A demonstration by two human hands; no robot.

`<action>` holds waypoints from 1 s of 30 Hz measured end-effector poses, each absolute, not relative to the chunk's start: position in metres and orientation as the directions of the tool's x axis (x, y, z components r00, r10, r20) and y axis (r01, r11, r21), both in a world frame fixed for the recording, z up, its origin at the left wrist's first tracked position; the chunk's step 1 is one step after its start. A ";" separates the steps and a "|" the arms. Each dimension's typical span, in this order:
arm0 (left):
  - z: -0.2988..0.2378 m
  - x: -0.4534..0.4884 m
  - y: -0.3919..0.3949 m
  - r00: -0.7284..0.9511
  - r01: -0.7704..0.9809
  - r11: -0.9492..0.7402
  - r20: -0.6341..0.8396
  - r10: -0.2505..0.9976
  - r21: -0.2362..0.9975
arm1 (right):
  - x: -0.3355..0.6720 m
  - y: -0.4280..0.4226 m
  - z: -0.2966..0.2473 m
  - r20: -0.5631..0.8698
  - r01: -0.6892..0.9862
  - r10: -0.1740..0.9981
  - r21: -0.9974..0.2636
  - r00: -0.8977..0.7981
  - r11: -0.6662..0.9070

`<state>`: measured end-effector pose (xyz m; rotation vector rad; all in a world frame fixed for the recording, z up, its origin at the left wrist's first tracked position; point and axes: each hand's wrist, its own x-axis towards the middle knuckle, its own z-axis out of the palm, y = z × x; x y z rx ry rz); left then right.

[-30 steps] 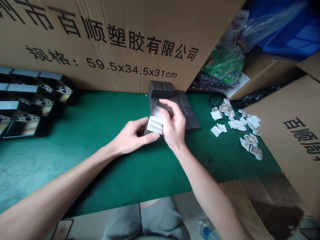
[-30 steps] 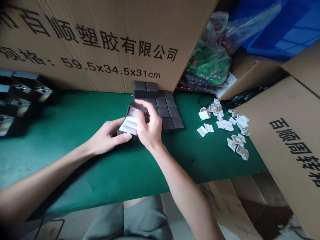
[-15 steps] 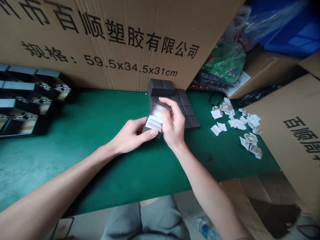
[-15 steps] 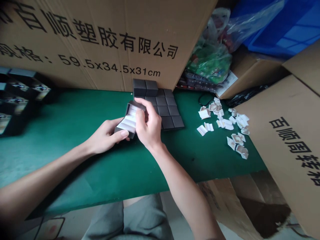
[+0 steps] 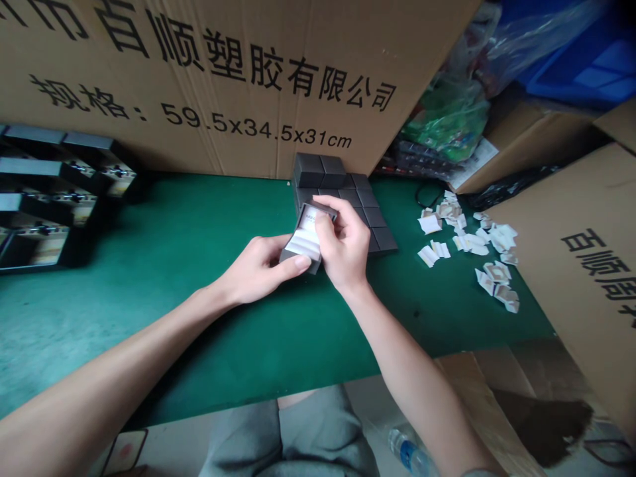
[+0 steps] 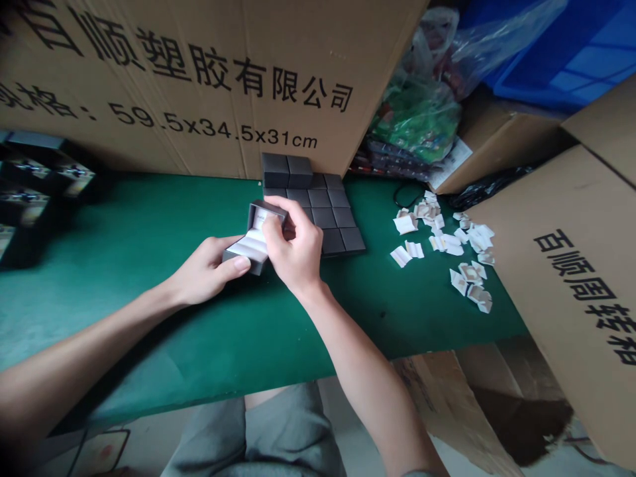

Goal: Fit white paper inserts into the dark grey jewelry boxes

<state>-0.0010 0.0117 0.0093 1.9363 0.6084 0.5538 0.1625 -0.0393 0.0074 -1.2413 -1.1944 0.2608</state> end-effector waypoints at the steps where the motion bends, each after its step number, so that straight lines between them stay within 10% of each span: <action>1: 0.009 -0.001 0.012 0.769 0.175 -0.383 0.117 0.628 0.907 | 0.162 -0.039 0.008 0.545 0.410 0.720 -0.828 0.429 0.382; 30: 0.009 0.000 0.011 0.756 0.232 -0.427 0.114 0.644 0.874 | 0.164 -0.039 0.008 0.554 0.453 0.709 -0.816 0.436 0.359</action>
